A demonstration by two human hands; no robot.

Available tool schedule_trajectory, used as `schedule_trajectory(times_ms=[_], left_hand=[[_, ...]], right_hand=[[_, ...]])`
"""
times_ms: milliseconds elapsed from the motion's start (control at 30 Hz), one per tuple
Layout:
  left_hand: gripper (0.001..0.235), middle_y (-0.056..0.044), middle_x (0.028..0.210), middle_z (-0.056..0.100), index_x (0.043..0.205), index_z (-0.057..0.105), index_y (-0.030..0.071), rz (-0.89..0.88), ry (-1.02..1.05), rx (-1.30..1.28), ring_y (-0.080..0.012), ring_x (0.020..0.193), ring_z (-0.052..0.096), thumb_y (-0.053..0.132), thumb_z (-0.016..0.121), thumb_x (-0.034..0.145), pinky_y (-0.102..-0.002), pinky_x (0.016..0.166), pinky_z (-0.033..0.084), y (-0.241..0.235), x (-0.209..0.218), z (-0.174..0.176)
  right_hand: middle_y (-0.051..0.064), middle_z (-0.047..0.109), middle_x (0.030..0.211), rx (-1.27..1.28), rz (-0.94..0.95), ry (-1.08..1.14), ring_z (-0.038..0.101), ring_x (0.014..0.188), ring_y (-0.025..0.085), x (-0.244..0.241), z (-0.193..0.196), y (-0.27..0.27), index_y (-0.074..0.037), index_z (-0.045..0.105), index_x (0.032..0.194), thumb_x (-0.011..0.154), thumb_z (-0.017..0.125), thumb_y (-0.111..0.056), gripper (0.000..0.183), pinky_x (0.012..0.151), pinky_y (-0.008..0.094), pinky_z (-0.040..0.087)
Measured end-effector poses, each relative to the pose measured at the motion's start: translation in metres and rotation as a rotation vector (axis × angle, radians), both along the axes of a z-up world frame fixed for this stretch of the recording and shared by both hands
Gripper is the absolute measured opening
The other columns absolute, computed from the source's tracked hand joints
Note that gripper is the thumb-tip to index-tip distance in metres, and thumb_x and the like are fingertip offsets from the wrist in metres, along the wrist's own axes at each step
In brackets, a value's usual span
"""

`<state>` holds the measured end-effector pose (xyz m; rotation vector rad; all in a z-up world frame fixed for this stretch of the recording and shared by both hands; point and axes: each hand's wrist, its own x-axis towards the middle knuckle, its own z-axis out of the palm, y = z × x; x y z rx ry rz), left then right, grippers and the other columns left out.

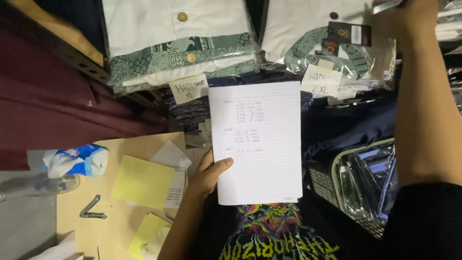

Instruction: The person writes on a notepad with a pen while sitting at a desk surrounded by packaged clothing. They then stand up, move to a nearby rack, and handle several packaged shirts, checking them before returning to the desk to continue writing.

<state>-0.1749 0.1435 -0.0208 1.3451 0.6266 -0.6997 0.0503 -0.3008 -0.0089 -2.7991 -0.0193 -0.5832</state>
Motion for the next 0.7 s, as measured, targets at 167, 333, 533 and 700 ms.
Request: schedule_trajectory(times_ms=[167, 333, 533, 700], left_hand=[[0.054, -0.009, 0.117, 0.057, 0.122, 0.047, 0.009, 0.062, -0.182, -0.186, -0.0211, 0.105, 0.054, 0.013, 0.058, 0.069, -0.032, 0.086, 0.045, 0.001, -0.004, -0.032], [0.059, -0.010, 0.119, 0.055, 0.124, 0.045, 0.008, 0.121, -0.133, -0.232, -0.0211, 0.107, 0.052, 0.015, 0.058, 0.067, -0.032, 0.088, 0.043, -0.001, -0.005, -0.027], [0.056, -0.013, 0.117, 0.056, 0.122, 0.046, 0.005, 0.225, -0.181, -0.298, -0.0249, 0.106, 0.053, 0.011, 0.057, 0.067, -0.036, 0.088, 0.044, 0.000, -0.010, -0.033], [0.056, -0.009, 0.116, 0.059, 0.120, 0.051, 0.009, 0.244, -0.004, -0.114, -0.0210, 0.105, 0.054, 0.013, 0.058, 0.065, -0.030, 0.086, 0.043, 0.006, -0.012, -0.008]], right_hand=[[-0.001, 0.061, 0.089, 0.581, -0.015, 0.059, 0.065, 0.086, 0.014, 0.009, 0.016, 0.013, -0.017, 0.059, 0.092, 0.078, 0.064, -0.006, 0.018, 0.065, 0.028, 0.053], [-0.008, 0.061, 0.084, 0.902, -0.109, 0.187, 0.067, 0.078, 0.006, -0.003, 0.074, 0.065, -0.021, 0.054, 0.089, 0.088, 0.068, -0.019, 0.014, 0.066, 0.020, 0.059], [-0.012, 0.056, 0.072, 1.046, -0.221, 0.241, 0.061, 0.061, -0.001, -0.014, 0.093, 0.093, -0.020, 0.048, 0.093, 0.087, 0.054, -0.021, 0.009, 0.050, 0.013, 0.054], [-0.009, 0.064, 0.093, 0.765, -0.231, 0.398, 0.025, 0.036, -0.006, -0.028, 0.107, 0.114, -0.018, 0.054, 0.099, 0.091, 0.051, -0.031, 0.015, 0.027, 0.013, 0.020]])
